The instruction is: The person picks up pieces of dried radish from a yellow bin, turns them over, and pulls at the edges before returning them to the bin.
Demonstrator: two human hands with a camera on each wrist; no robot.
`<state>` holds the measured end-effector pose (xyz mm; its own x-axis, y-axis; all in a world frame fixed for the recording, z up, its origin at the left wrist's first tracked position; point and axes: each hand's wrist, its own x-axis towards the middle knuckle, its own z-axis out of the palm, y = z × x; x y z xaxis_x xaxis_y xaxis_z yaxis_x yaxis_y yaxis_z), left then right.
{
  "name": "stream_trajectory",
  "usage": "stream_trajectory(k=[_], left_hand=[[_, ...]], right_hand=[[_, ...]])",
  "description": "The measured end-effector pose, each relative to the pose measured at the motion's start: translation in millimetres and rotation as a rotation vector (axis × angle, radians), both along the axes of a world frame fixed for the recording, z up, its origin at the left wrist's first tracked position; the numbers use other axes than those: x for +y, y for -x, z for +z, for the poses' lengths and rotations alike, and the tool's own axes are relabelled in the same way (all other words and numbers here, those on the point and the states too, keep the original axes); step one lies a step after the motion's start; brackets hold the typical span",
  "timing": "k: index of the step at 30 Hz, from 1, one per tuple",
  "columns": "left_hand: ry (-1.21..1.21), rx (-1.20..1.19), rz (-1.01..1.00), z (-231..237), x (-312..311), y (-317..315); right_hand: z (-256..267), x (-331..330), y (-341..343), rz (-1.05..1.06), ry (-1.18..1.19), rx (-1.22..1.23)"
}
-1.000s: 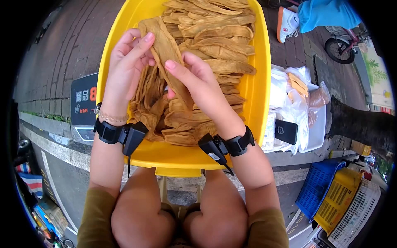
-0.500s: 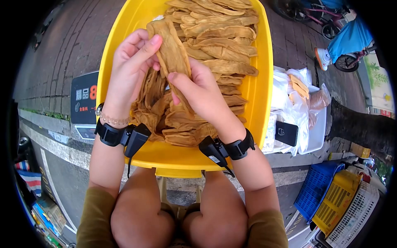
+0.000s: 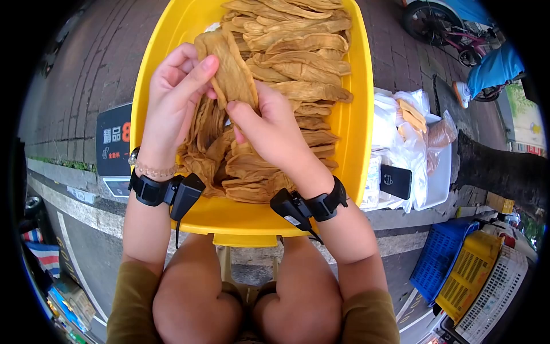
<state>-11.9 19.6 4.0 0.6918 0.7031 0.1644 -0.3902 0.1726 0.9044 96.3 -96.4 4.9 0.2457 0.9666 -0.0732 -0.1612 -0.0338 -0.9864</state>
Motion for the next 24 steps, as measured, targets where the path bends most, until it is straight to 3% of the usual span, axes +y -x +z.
stream_trajectory(k=[15,24], left_hand=[[-0.082,0.028,0.028,0.6,-5.0,0.4],[0.103,-0.057,-0.032,-0.3,-5.8,-1.3]], right_hand=[[-6.2,0.5,-0.3,-0.028,0.008,0.005],[0.7,-1.8,-3.2,0.02,0.047,-0.033]])
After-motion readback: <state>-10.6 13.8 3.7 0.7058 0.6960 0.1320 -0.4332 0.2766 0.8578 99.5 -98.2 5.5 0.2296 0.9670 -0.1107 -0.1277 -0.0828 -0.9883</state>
